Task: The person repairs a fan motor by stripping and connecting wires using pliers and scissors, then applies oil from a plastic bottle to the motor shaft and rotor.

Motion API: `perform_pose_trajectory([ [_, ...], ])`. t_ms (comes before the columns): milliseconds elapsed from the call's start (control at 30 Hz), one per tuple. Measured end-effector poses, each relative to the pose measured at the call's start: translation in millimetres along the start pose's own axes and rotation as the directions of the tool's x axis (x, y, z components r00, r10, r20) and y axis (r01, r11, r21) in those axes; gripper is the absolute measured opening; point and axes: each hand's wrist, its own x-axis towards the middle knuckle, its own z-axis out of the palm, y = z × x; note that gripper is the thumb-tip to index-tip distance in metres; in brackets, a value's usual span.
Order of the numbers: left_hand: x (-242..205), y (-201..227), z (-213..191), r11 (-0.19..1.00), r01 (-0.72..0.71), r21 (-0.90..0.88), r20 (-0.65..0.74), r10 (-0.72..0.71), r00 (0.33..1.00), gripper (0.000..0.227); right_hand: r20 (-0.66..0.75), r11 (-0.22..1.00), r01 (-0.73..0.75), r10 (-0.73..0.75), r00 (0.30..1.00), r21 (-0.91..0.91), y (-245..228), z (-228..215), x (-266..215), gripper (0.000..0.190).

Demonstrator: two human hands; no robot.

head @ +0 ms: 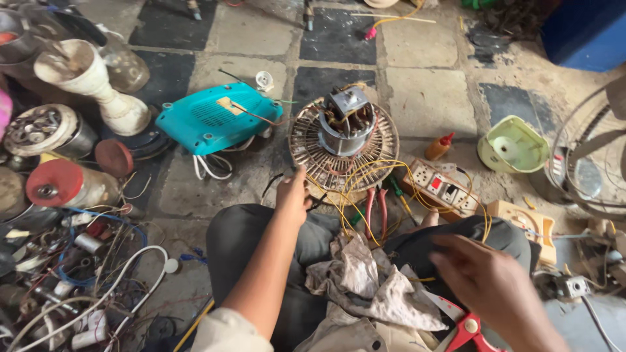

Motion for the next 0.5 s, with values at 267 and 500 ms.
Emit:
perform_pose_trajectory([
  [267, 37.0, -34.6, -22.7, 0.974, -0.219, -0.052, -0.107, 0.212, 0.971, 0.012, -0.163, 0.852, 0.523, -0.513, 0.843, 0.019, -69.4, 69.8, 73.7, 0.051],
  [500, 26.3, 0.2, 4.9, 0.998, 0.041, 0.049, -0.262, -0.026, 0.965, 0.054, -0.118, 0.818, 0.573, -0.564, 0.817, 0.06, -59.7, 118.1, 106.5, 0.022],
])
